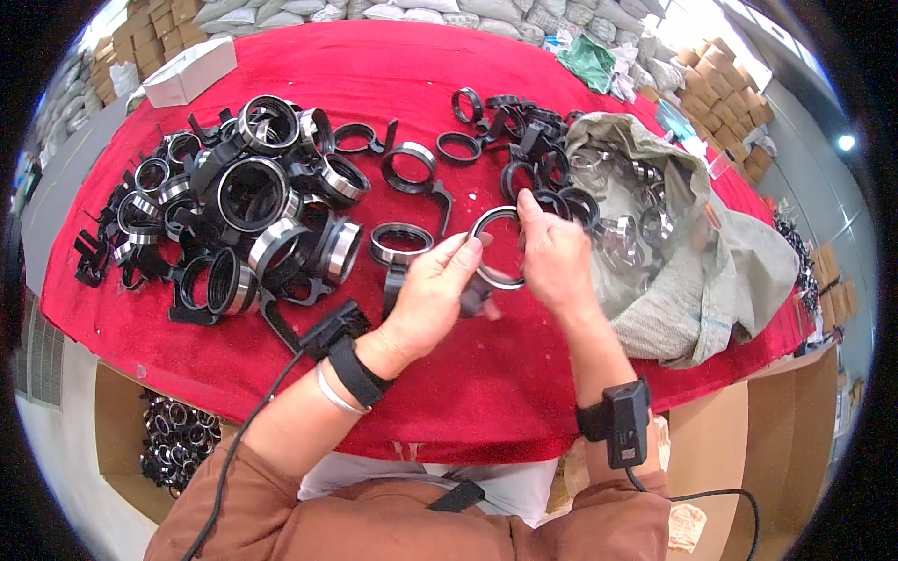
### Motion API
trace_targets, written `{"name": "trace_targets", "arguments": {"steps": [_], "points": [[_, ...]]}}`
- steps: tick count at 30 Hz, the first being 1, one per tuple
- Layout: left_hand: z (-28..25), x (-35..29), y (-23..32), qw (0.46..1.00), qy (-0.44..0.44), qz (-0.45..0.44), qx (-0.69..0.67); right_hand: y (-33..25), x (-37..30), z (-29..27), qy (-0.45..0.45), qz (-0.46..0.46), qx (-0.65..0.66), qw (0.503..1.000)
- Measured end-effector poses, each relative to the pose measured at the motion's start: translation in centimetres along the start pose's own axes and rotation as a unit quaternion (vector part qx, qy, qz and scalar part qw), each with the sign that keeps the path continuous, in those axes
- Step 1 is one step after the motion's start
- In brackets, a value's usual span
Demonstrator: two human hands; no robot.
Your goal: The recorder is manually assembling metal rings onto black circular plastic components on a table.
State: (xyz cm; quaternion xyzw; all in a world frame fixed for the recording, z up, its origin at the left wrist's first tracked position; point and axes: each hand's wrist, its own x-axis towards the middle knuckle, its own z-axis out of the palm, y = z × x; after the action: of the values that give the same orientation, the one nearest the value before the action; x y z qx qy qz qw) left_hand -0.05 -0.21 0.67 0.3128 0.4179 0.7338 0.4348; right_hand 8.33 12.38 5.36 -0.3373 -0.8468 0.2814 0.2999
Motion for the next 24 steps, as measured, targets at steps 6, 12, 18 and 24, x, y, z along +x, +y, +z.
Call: {"name": "trace_targets", "arguments": {"steps": [6,12,18,24], "points": [[1.0,-0.6,-1.4,0.854,0.126,0.334,0.379,-2.6,10.6,-0.4,-0.078,0.182,0.330,0.923],[0.1,0.4,-2.7,0.920,0.223,0.234,0.220,-9.1,13.7,6.5,-0.213,0.183,0.440,0.853],[-0.1,0.1,-4.5,0.900,0.065,0.203,0.380,3.1,15.6,12.0,-0.152,-0.208,-0.281,0.924],[-0.3,0.9,-3.3,0.963,0.178,0.087,0.181,0.3,10.4,4.8,-0.030,-0.173,0.037,0.984]]}}
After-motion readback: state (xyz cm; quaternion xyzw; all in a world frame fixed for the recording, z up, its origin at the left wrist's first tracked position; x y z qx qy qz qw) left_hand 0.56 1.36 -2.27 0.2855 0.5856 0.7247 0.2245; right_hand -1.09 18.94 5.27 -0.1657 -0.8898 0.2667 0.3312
